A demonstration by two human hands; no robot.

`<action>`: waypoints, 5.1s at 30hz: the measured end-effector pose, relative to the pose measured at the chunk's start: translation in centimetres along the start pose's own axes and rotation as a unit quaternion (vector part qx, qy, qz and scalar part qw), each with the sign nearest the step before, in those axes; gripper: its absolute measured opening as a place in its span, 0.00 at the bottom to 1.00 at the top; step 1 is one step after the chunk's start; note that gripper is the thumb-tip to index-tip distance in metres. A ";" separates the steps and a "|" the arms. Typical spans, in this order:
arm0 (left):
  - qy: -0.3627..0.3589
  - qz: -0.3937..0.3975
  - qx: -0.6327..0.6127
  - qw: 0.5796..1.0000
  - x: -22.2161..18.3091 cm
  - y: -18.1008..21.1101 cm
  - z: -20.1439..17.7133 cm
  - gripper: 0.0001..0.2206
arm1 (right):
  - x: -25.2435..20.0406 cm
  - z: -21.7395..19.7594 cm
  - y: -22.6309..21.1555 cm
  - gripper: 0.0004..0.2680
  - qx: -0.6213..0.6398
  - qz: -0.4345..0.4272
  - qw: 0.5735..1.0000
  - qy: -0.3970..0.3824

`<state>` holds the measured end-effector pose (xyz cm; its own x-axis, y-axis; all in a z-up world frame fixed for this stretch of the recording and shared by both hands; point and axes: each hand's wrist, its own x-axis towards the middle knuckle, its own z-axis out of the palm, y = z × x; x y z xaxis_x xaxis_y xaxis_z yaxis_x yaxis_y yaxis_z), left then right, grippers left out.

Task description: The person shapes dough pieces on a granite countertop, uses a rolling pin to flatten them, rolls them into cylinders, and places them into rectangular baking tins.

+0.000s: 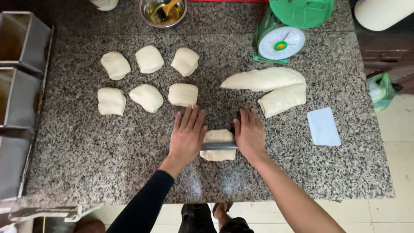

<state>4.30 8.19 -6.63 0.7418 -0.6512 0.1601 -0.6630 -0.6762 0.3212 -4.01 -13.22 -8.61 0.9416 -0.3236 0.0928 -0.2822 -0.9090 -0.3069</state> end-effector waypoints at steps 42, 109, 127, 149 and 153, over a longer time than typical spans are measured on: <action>-0.054 0.032 0.065 0.996 -17.6 5.5 2.1 0.26 | -16.2 -1.9 2.4 0.19 0.013 -0.199 0.979 -0.033; 0.014 0.095 0.022 0.995 -3.9 4.2 3.4 0.27 | -4.2 0.0 -2.6 0.18 -0.007 -0.256 0.964 -0.068; -0.018 0.078 0.005 0.997 -6.6 6.0 2.3 0.28 | -7.3 -1.0 -2.7 0.18 0.075 -0.242 0.966 -0.056; -0.073 0.042 -0.032 0.996 -8.5 6.9 1.2 0.25 | -8.8 -2.1 -1.7 0.16 0.075 -0.233 0.962 -0.119; -0.022 0.049 -0.032 0.998 -8.2 6.9 0.1 0.24 | -8.1 -3.3 -1.9 0.17 0.065 -0.262 0.962 -0.045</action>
<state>-6.37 8.86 -5.80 0.6678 -0.7283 0.1535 -0.7230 -0.5859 0.3660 -11.71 -9.70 -5.61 0.9620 0.1992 0.1870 0.2554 -0.8988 -0.3563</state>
